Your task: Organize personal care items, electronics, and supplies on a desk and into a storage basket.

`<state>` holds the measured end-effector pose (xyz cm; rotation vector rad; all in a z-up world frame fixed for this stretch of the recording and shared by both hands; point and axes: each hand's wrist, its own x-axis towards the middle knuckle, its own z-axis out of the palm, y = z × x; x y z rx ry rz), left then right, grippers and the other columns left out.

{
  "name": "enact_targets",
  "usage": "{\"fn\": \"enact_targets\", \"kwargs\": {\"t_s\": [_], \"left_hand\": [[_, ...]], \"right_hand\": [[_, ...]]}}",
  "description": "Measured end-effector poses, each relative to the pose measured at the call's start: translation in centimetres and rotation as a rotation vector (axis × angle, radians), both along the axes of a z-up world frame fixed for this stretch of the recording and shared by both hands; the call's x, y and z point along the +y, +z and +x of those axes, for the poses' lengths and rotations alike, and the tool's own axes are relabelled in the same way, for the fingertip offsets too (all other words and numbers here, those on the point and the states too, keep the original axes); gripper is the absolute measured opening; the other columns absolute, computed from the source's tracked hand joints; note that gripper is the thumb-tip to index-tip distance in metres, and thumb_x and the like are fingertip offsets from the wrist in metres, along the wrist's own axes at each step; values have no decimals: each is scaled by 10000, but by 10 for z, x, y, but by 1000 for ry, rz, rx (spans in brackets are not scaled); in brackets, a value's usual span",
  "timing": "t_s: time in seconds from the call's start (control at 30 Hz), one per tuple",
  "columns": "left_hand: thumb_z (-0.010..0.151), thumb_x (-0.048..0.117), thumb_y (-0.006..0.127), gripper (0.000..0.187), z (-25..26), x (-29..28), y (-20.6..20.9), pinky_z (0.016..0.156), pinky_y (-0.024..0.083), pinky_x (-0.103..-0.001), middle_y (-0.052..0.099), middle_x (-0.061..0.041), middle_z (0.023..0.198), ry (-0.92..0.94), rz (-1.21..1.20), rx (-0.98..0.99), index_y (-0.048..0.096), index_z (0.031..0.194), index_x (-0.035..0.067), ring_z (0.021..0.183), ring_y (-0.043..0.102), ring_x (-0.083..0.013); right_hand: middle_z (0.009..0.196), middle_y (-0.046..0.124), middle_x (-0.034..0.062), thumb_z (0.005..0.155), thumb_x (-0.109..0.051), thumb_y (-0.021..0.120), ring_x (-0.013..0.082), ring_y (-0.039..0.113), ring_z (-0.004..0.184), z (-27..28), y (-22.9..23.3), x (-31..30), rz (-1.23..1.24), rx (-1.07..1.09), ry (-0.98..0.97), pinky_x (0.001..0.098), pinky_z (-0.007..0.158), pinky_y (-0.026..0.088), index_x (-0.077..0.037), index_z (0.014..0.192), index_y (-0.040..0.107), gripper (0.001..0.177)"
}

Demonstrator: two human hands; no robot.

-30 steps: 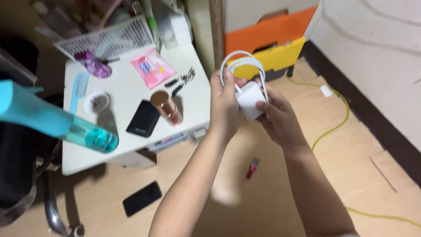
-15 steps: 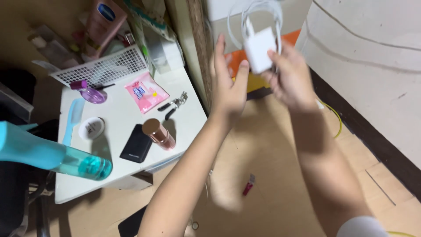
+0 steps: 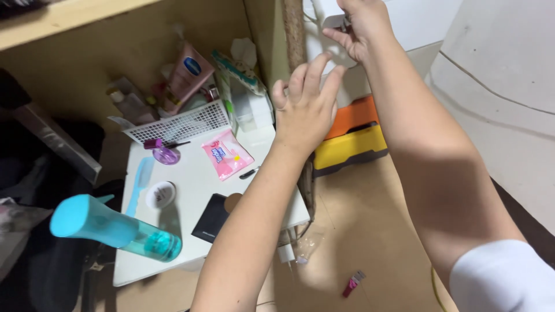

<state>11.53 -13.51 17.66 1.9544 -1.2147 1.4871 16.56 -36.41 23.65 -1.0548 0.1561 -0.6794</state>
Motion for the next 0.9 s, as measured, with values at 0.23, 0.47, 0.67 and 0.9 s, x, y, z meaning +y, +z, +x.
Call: {"fn": "enact_targets", "kwargs": {"t_s": [0.23, 0.47, 0.67, 0.9], "left_hand": [[783, 201, 705, 432, -4, 5, 11, 1049, 312, -550, 470, -8, 1426, -118, 106, 176, 652, 1211, 227, 1307, 426, -237], [806, 161, 689, 409, -12, 4, 16, 1074, 329, -538, 462, 4, 1440, -122, 116, 289, 647, 1205, 242, 1329, 425, -230], [824, 183, 691, 395, -19, 13, 21, 1072, 332, -584, 450, -26, 1422, -165, 122, 325, 631, 1213, 226, 1346, 425, -256], [848, 181, 686, 368, -31, 18, 5, 1074, 335, -592, 446, -41, 1430, -164, 70, 401, 627, 1208, 237, 1336, 426, -290]], "right_hand": [[936, 705, 129, 903, -146, 759, 239, 726, 780, 35, 11, -17, 19, 44, -85, 325, 612, 669, 21, 1023, 669, 224], [1030, 680, 167, 831, 64, 757, 267, 708, 902, 33, 4, -15, 90, -167, -80, 397, 799, 675, -14, 1189, 528, 432], [1160, 558, 151, 860, -61, 902, 292, 653, 995, 76, -49, -55, -634, -296, -657, 394, 778, 633, -10, 1180, 504, 514], [1430, 329, 189, 883, -166, 1068, 312, 488, 1267, 17, -106, -4, -653, -114, -649, 361, 1072, 495, -84, 1587, 272, 1066]]}}
